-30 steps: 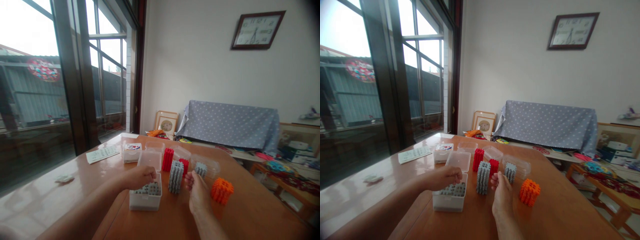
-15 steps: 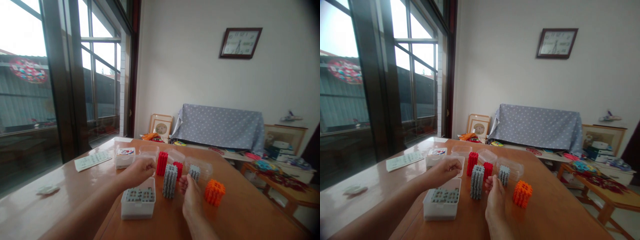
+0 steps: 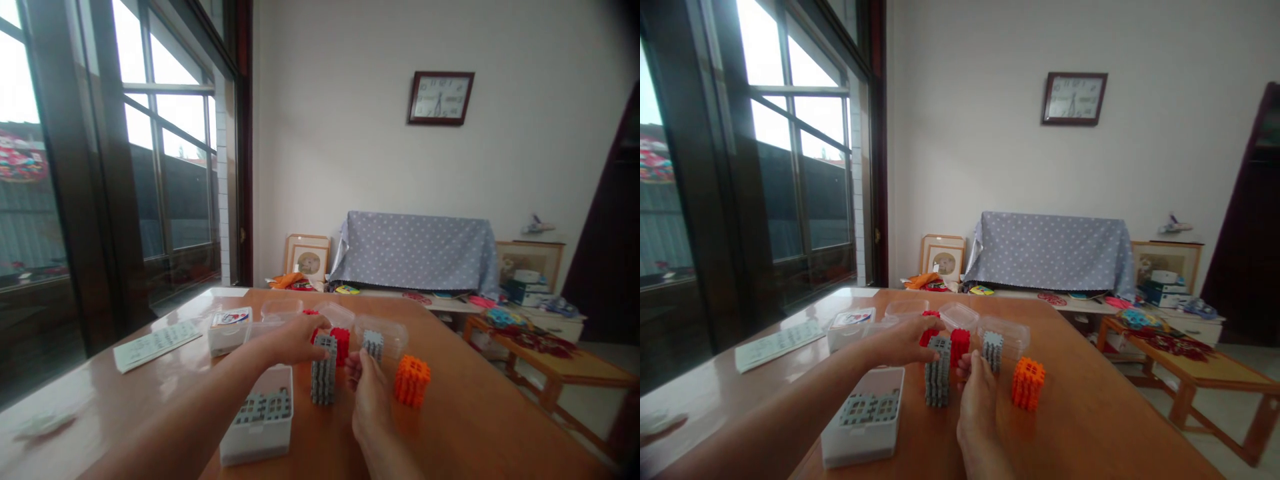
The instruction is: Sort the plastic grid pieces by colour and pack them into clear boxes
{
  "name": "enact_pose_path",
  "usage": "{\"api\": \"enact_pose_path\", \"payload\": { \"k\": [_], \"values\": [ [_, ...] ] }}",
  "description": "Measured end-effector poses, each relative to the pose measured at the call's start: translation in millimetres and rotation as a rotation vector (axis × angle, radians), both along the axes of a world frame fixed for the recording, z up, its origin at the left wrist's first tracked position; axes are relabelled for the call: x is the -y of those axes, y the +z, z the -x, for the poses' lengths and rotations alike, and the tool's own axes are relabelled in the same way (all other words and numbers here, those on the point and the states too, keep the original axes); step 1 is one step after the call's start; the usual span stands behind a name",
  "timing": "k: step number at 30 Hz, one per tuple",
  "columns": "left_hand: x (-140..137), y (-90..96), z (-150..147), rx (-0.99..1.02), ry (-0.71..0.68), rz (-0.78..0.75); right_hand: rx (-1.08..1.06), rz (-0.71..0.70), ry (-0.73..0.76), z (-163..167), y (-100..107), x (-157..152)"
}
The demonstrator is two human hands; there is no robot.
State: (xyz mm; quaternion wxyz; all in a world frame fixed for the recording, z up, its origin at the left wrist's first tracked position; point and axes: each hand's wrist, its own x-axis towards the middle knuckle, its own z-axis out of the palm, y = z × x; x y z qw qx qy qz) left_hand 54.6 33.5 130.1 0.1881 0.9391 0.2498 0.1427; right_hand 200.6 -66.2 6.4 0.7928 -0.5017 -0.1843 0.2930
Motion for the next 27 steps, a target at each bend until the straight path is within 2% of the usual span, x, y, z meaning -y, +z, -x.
{"api": "enact_pose_path", "payload": {
  "k": [8,21,27],
  "values": [
    [-5,-5.0,-12,-0.032,-0.027,0.018,0.000,0.005,0.018,-2,2,-1],
    [-8,-11.8,-15,0.010,-0.039,-0.020,-0.037,0.001,0.025,-2,4,-2],
    [-2,-3.6,-9,0.095,0.008,-0.043,-0.026,0.003,0.020,-2,5,-1]
  ]
}}
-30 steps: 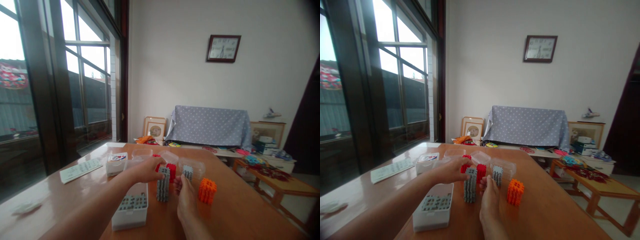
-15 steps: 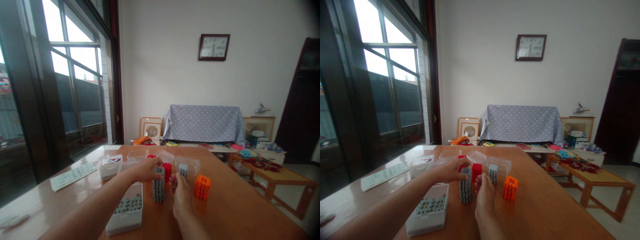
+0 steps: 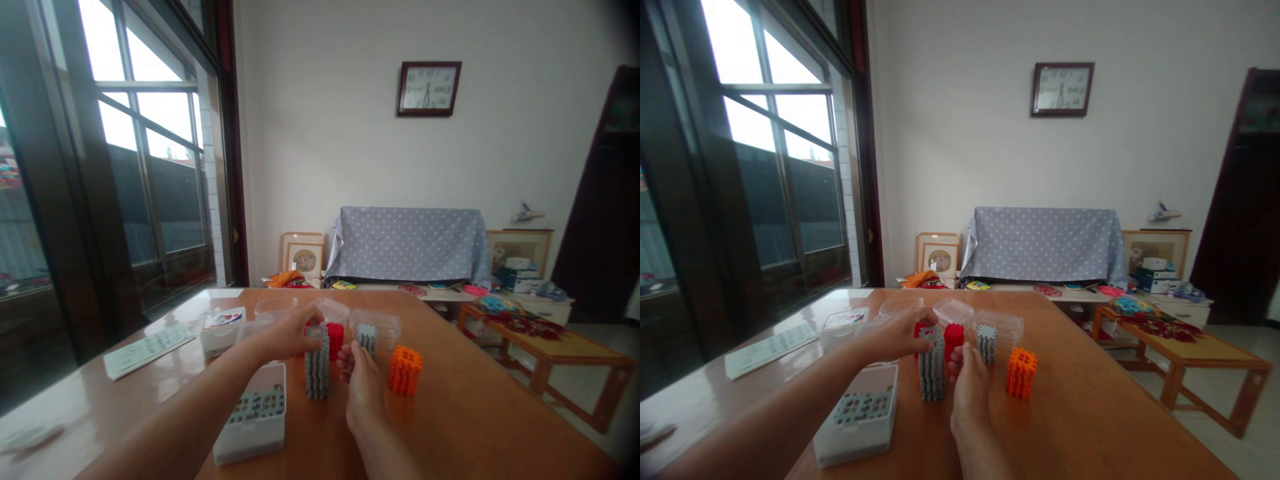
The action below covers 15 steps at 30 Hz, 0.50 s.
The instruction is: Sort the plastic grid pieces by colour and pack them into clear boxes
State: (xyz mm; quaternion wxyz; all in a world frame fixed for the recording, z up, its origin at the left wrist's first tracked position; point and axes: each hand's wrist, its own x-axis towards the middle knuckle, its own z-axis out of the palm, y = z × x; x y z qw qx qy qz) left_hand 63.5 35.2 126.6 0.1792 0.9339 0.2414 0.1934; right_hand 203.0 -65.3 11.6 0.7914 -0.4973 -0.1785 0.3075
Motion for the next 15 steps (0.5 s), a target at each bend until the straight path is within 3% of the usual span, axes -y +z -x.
{"api": "enact_pose_path", "payload": {
  "k": [7,15],
  "values": [
    [21,15.8,44,0.016,-0.022,-0.048,0.000,0.005,0.009,-1,-4,1],
    [35,-2.6,101,-0.139,0.116,0.033,0.010,0.017,0.024,0,-12,-1]
  ]
}}
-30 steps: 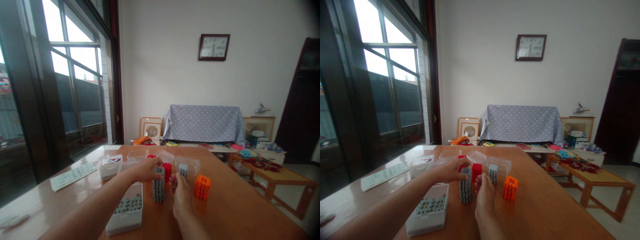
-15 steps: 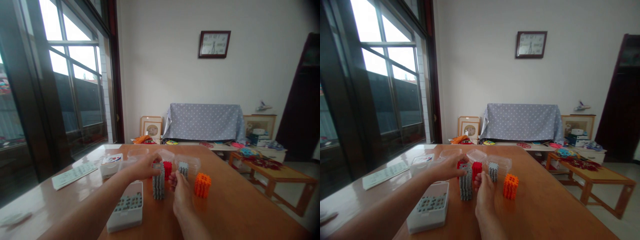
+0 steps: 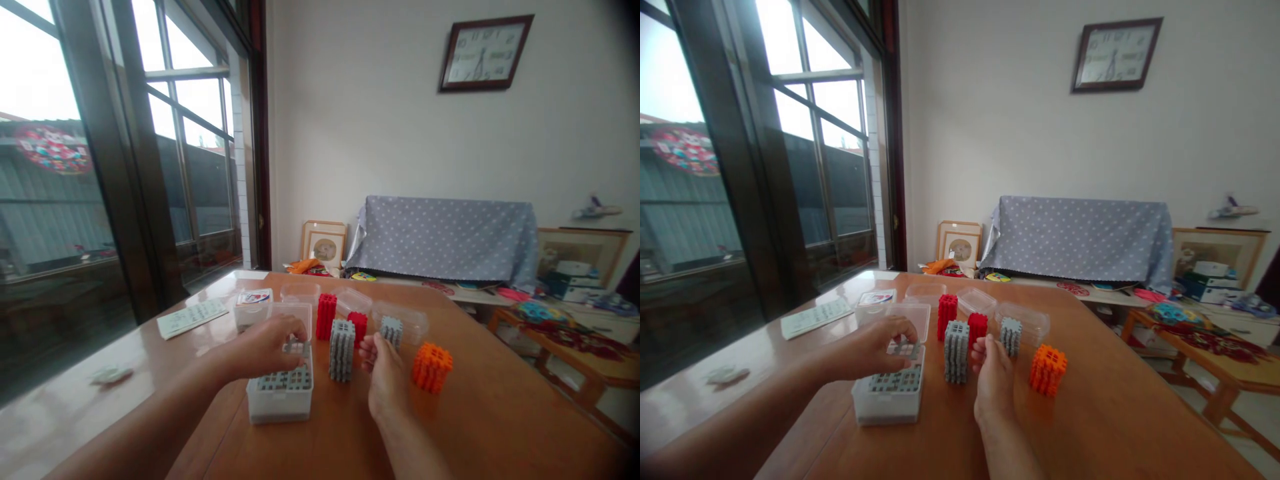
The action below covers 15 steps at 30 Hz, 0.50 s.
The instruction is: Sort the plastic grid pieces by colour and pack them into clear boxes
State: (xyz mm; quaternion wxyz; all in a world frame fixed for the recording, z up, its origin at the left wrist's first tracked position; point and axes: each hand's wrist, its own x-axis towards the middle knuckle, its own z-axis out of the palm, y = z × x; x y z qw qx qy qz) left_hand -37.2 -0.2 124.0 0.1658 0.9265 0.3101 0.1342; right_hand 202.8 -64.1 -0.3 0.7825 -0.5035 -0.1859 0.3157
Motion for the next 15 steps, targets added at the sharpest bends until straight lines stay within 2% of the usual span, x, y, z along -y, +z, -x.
{"api": "enact_pose_path", "payload": {
  "k": [7,15],
  "values": [
    [1,-22.4,4,-0.156,0.042,0.028,-0.002,0.000,-0.015,-3,-1,0],
    [-14,-40.7,-3,-0.240,-0.034,0.062,-0.002,0.003,-0.007,-5,-6,-3]
  ]
}}
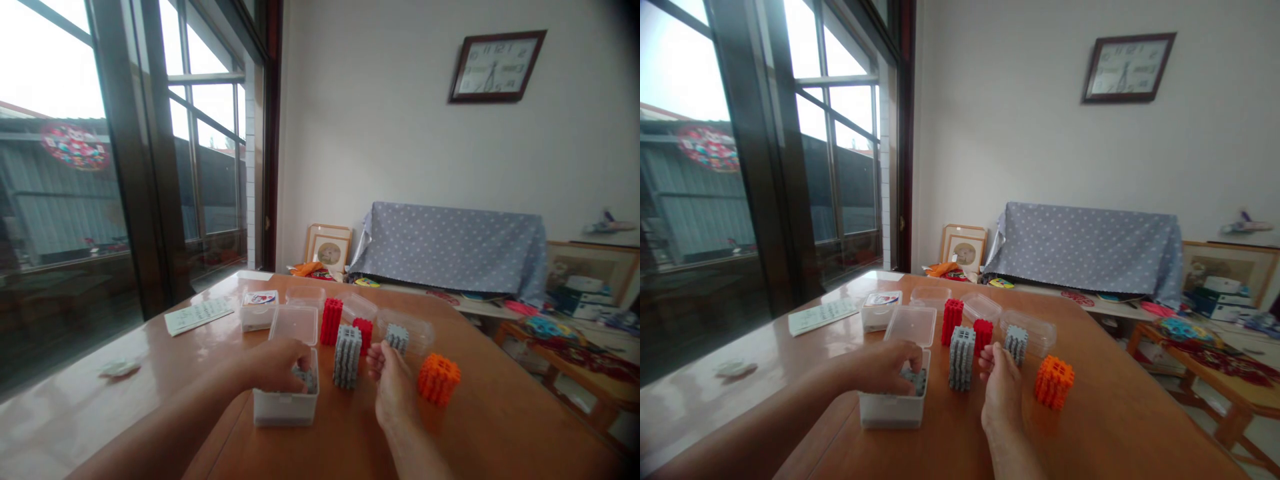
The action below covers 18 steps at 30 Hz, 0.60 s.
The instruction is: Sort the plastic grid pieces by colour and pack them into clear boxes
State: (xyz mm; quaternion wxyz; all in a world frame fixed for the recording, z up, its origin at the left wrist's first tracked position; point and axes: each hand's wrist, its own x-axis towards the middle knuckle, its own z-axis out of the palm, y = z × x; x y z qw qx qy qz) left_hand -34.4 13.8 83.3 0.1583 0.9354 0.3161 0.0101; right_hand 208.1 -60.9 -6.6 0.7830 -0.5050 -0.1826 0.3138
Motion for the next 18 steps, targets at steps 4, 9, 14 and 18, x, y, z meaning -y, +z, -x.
{"api": "enact_pose_path", "payload": {
  "k": [4,9,14,18],
  "values": [
    [-6,-8.9,-3,-0.017,-0.013,-0.045,-0.001,0.004,0.002,-1,-2,-1],
    [-1,-5.6,-7,-0.015,-0.039,-0.080,0.002,0.005,0.011,-2,-4,-2],
    [5,0.0,-7,0.003,0.001,-0.048,0.000,0.003,0.027,0,-2,-1],
    [1,-1.6,-2,0.060,-0.011,-0.052,-0.005,0.003,0.032,1,-1,0]
  ]
}}
